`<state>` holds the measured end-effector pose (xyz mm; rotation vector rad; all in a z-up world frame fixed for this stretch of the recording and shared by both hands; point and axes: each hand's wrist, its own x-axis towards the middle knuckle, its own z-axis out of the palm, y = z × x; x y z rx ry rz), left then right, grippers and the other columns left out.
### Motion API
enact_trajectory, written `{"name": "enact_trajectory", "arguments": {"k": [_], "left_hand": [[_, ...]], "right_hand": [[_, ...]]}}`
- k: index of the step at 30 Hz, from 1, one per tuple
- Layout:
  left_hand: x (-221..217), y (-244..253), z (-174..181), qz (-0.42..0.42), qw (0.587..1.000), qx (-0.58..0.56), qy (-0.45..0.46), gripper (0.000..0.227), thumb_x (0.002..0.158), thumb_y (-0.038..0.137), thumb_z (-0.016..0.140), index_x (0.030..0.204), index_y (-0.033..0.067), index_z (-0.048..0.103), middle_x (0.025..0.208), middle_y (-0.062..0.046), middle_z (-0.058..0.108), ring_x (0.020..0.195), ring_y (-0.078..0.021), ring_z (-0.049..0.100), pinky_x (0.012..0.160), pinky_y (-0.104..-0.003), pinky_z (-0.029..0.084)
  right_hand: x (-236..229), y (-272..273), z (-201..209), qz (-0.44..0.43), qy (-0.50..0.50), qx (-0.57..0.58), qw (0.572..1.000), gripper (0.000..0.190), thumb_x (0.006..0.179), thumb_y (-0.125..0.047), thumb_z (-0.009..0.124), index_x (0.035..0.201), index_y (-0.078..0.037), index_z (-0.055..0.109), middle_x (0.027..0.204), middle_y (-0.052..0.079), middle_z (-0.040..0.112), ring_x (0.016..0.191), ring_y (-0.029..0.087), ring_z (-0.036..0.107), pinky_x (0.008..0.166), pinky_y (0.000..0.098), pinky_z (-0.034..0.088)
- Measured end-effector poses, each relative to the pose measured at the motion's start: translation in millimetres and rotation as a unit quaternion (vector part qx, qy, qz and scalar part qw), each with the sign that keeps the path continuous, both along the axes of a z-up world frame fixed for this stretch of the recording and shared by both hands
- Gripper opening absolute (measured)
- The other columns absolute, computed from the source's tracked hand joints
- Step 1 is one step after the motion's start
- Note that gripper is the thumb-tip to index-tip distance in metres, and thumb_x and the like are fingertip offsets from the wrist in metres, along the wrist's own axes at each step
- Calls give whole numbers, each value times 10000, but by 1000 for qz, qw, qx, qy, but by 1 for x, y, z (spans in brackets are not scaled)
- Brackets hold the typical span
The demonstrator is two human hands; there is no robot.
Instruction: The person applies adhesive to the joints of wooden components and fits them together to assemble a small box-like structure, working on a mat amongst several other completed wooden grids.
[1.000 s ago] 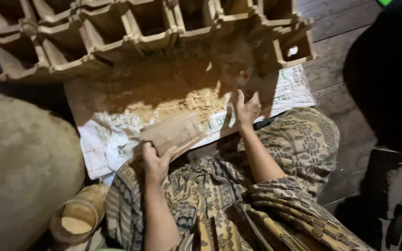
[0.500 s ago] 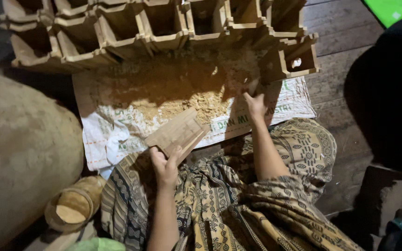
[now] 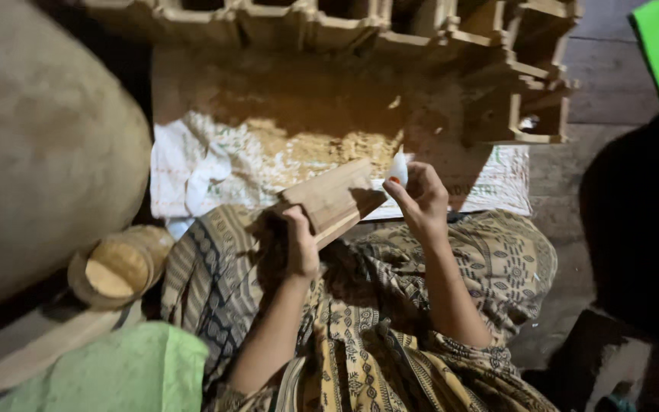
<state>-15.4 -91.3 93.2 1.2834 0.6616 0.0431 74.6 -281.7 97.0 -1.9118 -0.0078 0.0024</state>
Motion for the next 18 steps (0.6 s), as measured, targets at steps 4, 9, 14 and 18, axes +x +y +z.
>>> {"name": "enact_trajectory", "arguments": {"k": [4, 9, 14, 18], "left_hand": [[-1, -4, -1, -1, 999, -52, -11, 787, 1093, 512, 13, 1552, -80, 256, 1636, -336, 108, 1529, -414, 104, 1274, -495, -13], [-11, -6, -48, -2, 998, -62, -28, 842, 1089, 545, -46, 1576, -114, 146, 1635, -327, 4, 1528, -399, 35, 1263, -499, -62], [-3, -3, 6, -30, 997, -61, -22, 738, 1094, 462, -67, 1548, -54, 201, 1618, -301, 93, 1508, -323, 161, 1289, -437, -25], [3, -3, 22, 17, 990, -134, -34, 785, 1013, 673, -26, 1045, 98, 507, 933, -168, 573, 1069, -245, 610, 1076, -335, 451]], "right_hand": [[-12, 14, 4, 44, -77, -102, 991, 354, 851, -229, 923, 1085, -36, 742, 795, 116, 711, 686, 195, 682, 634, 292, 558], [-30, 35, -13, 151, -203, -174, 952, 305, 855, -148, 883, 1117, -55, 760, 887, 120, 664, 685, 240, 661, 538, 319, 570], [-43, 61, 4, 186, -228, -214, 932, 303, 867, -124, 848, 1147, -58, 754, 912, 105, 633, 736, 232, 657, 583, 330, 571], [-45, 67, 3, 188, -290, -230, 910, 327, 817, -79, 863, 1129, -69, 765, 907, 96, 623, 766, 265, 626, 623, 370, 554]]}}
